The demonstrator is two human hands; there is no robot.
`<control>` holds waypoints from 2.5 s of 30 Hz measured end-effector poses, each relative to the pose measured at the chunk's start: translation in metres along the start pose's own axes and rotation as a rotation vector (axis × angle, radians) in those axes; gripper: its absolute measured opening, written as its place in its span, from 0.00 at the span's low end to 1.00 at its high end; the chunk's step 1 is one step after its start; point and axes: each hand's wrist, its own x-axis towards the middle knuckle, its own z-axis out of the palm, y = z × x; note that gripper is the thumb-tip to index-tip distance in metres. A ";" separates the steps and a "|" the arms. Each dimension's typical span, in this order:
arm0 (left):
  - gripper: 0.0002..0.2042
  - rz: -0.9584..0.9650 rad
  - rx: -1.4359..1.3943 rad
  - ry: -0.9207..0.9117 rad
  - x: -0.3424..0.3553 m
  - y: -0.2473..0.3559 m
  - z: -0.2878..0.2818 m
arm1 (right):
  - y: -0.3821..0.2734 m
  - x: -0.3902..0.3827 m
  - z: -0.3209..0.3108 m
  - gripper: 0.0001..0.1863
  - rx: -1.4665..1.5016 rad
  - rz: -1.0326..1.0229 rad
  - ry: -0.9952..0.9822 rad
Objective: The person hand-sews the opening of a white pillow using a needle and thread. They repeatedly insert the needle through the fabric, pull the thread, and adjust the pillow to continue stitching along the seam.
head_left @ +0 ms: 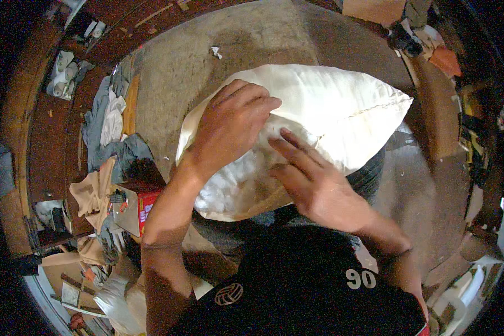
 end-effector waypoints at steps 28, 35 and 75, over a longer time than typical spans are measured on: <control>0.13 -0.268 -0.071 -0.005 -0.041 0.030 0.041 | -0.006 -0.052 -0.028 0.11 0.550 0.777 0.436; 0.11 -0.121 0.155 0.027 -0.042 0.031 0.044 | 0.015 -0.044 -0.042 0.11 1.016 0.864 0.523; 0.16 -0.148 0.022 0.129 -0.052 0.034 0.053 | 0.039 -0.005 0.010 0.06 0.487 0.591 0.481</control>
